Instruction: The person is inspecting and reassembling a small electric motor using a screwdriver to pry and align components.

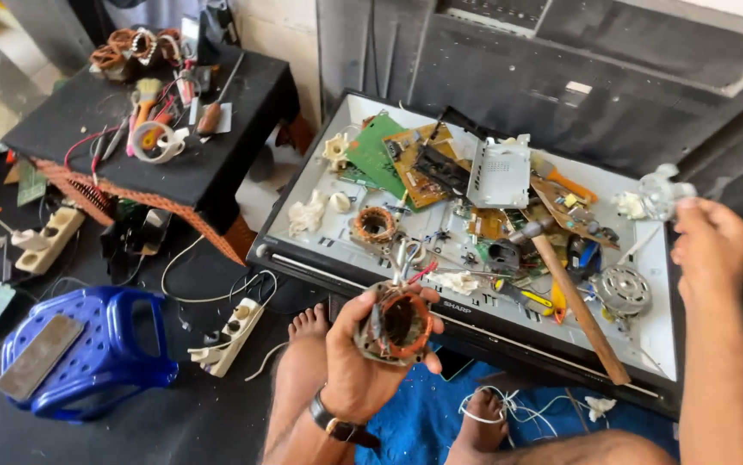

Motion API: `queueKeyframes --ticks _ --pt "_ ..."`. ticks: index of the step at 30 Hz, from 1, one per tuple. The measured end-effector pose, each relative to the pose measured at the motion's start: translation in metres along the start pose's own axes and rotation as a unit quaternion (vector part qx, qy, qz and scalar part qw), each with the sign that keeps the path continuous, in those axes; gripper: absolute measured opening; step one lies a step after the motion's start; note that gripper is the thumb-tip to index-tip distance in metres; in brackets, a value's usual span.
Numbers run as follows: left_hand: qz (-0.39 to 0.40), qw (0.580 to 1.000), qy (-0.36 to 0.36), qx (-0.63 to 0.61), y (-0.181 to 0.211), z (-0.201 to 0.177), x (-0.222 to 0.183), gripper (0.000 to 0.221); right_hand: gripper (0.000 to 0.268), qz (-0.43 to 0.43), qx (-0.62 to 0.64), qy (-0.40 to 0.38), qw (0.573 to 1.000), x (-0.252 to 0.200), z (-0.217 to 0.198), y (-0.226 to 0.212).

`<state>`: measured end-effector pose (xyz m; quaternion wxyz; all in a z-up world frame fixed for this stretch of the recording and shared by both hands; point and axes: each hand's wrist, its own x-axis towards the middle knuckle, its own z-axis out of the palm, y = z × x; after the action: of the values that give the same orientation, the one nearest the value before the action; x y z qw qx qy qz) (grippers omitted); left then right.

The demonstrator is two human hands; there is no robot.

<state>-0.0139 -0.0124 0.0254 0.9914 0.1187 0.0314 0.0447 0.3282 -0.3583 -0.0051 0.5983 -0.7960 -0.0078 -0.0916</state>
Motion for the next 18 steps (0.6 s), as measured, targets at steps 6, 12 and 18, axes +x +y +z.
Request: queueKeyframes --ticks 6,12,18 --pt "0.031 1.000 0.003 0.005 -0.008 -0.001 0.002 0.055 0.011 0.056 0.312 -0.254 0.914 -0.119 0.019 -0.128" --pt "0.021 0.999 -0.020 -0.024 -0.021 -0.009 0.004 0.050 0.031 0.196 0.324 -0.413 0.828 -0.205 0.090 -0.131" --pt "0.038 0.999 0.008 -0.028 -0.021 -0.007 0.003 0.049 0.019 0.220 0.279 -0.364 0.861 -0.218 0.115 -0.128"
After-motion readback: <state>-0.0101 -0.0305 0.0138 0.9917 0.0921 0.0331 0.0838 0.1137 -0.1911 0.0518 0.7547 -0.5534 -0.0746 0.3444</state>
